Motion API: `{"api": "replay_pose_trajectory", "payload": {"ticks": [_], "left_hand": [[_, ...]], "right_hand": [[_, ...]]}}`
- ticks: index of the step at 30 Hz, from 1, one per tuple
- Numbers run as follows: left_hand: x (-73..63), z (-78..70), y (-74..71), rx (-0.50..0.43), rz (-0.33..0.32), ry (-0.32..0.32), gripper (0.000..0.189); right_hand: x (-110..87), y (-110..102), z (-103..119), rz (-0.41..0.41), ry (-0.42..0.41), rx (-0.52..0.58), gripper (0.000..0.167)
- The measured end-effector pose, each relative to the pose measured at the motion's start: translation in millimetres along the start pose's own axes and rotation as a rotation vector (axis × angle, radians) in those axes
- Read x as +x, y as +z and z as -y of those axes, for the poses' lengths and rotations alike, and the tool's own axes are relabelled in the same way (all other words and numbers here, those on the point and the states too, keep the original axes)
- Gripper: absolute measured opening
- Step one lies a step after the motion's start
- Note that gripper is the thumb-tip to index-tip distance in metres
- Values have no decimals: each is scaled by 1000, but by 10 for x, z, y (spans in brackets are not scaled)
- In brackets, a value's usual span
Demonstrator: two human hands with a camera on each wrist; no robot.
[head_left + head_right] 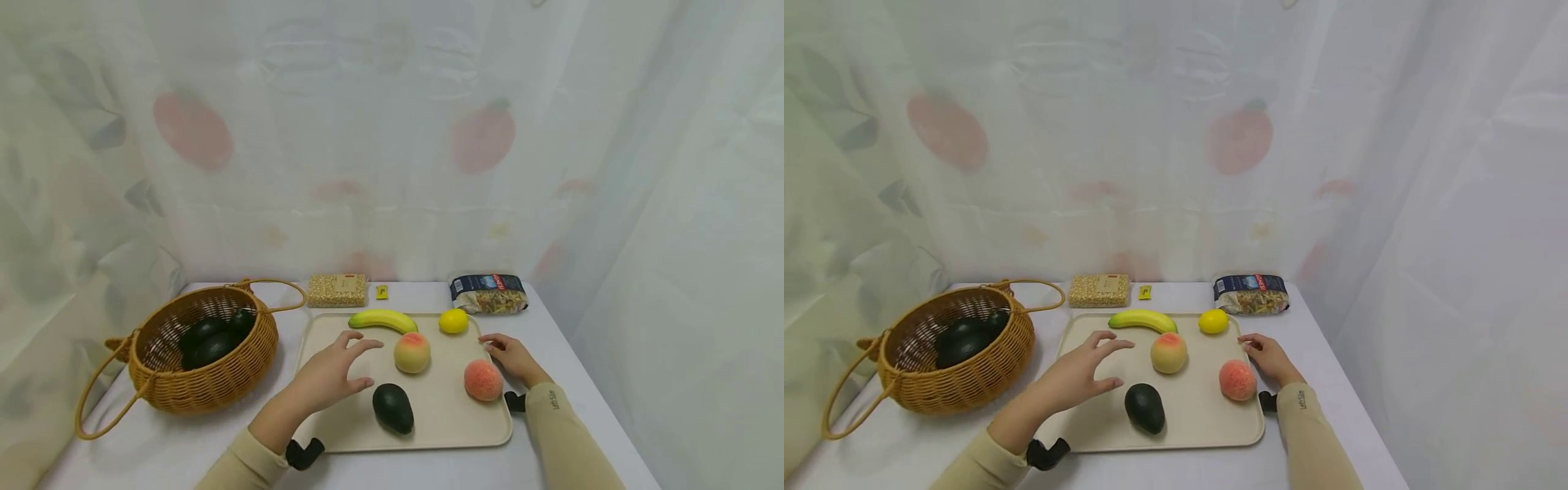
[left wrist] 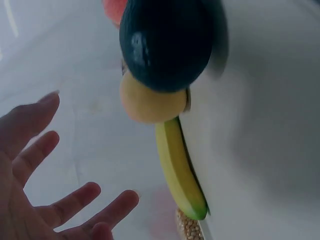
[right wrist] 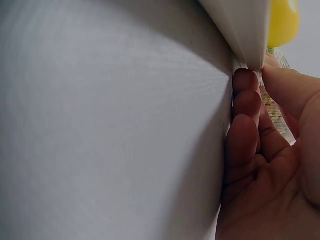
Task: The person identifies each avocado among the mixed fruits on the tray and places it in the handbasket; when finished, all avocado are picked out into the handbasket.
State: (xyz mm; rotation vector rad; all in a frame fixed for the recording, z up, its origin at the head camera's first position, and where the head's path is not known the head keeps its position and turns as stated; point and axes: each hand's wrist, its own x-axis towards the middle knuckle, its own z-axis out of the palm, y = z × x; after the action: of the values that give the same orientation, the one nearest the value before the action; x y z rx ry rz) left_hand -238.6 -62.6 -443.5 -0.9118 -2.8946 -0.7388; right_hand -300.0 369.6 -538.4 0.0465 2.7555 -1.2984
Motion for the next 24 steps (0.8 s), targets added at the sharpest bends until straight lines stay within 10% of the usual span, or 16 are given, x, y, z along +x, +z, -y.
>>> {"api": "replay_pose_trajectory", "payload": {"ticks": [24], "left_hand": [[-40, -268, 476, 21, 273, 124, 70]], "right_hand": [[-33, -11, -9, 4, -31, 17, 27]]}}
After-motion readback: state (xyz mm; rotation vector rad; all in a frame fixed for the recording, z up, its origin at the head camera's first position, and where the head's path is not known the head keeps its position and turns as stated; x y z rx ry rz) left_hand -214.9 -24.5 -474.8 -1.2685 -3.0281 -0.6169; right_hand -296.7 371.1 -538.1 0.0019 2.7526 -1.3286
